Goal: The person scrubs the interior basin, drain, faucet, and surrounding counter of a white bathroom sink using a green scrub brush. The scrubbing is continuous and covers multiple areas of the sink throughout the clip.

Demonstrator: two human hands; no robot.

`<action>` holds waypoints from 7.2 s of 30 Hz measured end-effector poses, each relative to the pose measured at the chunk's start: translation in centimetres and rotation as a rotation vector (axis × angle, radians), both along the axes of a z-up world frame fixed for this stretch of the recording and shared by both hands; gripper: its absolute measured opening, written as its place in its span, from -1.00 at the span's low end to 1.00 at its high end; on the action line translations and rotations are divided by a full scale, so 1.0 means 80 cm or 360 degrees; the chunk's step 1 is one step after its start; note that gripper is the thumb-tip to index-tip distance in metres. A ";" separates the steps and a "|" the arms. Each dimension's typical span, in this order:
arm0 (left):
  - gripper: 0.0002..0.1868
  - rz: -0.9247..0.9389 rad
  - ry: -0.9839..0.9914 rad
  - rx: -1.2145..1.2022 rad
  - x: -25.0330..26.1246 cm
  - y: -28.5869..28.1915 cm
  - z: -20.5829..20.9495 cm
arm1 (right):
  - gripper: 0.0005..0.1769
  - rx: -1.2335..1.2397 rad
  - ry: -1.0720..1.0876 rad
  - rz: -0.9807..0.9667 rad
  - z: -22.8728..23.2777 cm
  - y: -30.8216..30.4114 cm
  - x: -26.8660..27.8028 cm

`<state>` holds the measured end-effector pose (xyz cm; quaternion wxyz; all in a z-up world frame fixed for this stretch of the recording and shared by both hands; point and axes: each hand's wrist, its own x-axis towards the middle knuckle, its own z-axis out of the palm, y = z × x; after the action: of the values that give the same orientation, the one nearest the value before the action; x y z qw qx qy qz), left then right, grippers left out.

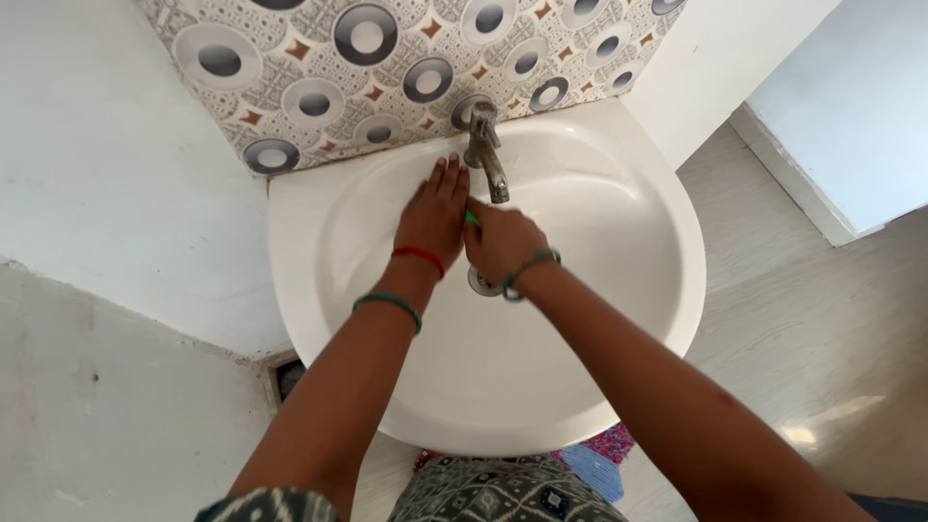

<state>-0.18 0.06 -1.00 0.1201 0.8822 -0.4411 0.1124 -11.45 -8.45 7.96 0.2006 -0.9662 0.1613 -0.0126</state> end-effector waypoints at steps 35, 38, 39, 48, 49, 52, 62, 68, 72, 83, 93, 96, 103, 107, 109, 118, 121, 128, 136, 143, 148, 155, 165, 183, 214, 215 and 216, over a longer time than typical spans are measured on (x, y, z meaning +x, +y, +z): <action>-0.38 0.0094 -0.0093 0.0041 0.023 0.020 -0.010 | -0.68 0.0052 -0.0062 0.0246 0.001 0.013 0.016; -0.41 0.0141 -0.0053 -0.0012 0.002 0.033 -0.016 | -0.69 0.0013 -0.0090 0.0288 0.002 0.018 0.011; -0.41 0.0145 -0.0076 -0.0016 0.007 0.032 -0.015 | -0.69 -0.0005 -0.0122 0.0308 0.001 0.022 0.008; -0.38 0.0198 -0.0086 0.0039 0.012 0.049 -0.007 | -0.68 0.0091 0.0003 0.0296 0.014 0.034 0.014; -0.36 0.0192 -0.0074 0.0069 0.002 0.055 -0.011 | -0.67 0.0103 0.0019 0.0291 0.012 0.037 0.010; -0.38 0.0207 -0.0121 0.0021 0.010 0.055 -0.013 | -0.66 0.0097 0.0032 0.0304 0.009 0.041 0.009; -0.37 0.0309 -0.0123 0.0138 0.002 0.096 -0.008 | -0.66 0.0016 0.0030 0.0415 -0.002 0.071 0.020; -0.32 0.0371 -0.0137 0.0116 0.021 0.123 0.004 | -0.66 0.0059 0.0104 0.0356 0.000 0.094 0.046; -0.33 0.0369 -0.0098 0.0135 0.012 0.125 0.001 | -0.66 0.0011 0.0023 0.0461 0.005 0.094 0.038; -0.33 0.0321 -0.0137 0.0070 0.015 0.124 0.001 | -0.66 0.0029 0.0060 0.0364 0.008 0.099 0.032; -0.30 0.0223 -0.0123 -0.0010 0.034 0.096 -0.008 | -0.65 0.0028 0.0033 0.0263 0.001 0.078 0.045; -0.29 0.0186 -0.0136 0.0022 0.029 0.081 -0.008 | -0.63 0.0031 -0.0100 0.0279 0.003 0.069 0.029; -0.29 0.0067 -0.0027 -0.0057 0.032 0.036 -0.008 | -0.66 -0.0101 -0.0021 0.0123 -0.002 0.038 0.024; -0.33 0.0002 -0.0083 -0.0049 0.045 0.003 -0.006 | -0.70 -0.0069 -0.0019 0.0043 0.001 0.017 0.030; -0.34 -0.0066 -0.0048 -0.0039 0.029 -0.002 -0.011 | -0.70 -0.0089 -0.0008 0.0018 0.000 0.011 0.015; -0.33 -0.0070 0.0194 -0.0132 0.033 -0.030 0.008 | -0.74 -0.0057 -0.0043 0.0030 -0.002 -0.017 0.025; -0.31 -0.0118 -0.0063 -0.0137 0.027 -0.040 -0.012 | -0.73 -0.0035 -0.0058 0.0057 -0.007 -0.026 0.013; -0.33 -0.0089 0.0175 -0.0182 0.024 -0.029 -0.002 | -0.70 -0.0032 0.0066 0.0047 -0.015 -0.026 0.019; -0.22 0.0067 0.0006 -0.0537 -0.035 -0.007 0.014 | -0.55 -0.0071 0.0137 0.0203 0.008 -0.026 -0.011; -0.37 -0.0009 0.0420 -0.0668 -0.090 0.005 0.043 | -0.56 0.0274 0.0471 0.0205 0.058 -0.099 -0.076; -0.44 -0.0046 0.0742 -0.0500 -0.129 -0.020 0.055 | -0.57 0.0545 0.0649 0.0245 0.069 -0.185 -0.094; -0.44 -0.0486 0.0184 -0.0378 -0.138 -0.082 0.066 | -0.63 0.0125 0.0569 0.0152 0.063 -0.282 -0.108; -0.65 -0.0269 -0.0679 0.0280 -0.051 -0.201 0.098 | -0.66 0.0145 0.0067 -0.0131 0.050 -0.344 -0.066; -0.56 0.0238 -0.0567 0.0693 0.033 -0.187 0.053 | -0.61 -0.0145 -0.0472 0.0510 -0.036 -0.305 0.062; -0.82 0.0164 -0.0345 0.0690 -0.006 -0.286 0.047 | -0.58 0.0170 0.0157 0.0114 -0.004 -0.365 0.013; -0.82 0.0132 -0.0324 0.0644 -0.014 -0.299 0.047 | -0.58 0.0236 0.0194 0.0062 0.001 -0.374 0.006; -0.82 0.0132 -0.0290 0.0686 -0.018 -0.308 0.048 | -0.58 0.0259 0.0251 0.0019 0.005 -0.377 0.002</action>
<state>-1.62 -24.56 2.80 -0.1161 0.8910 -0.4275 0.0995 -11.29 -38.64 8.39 0.2650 -0.9457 0.1712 0.0777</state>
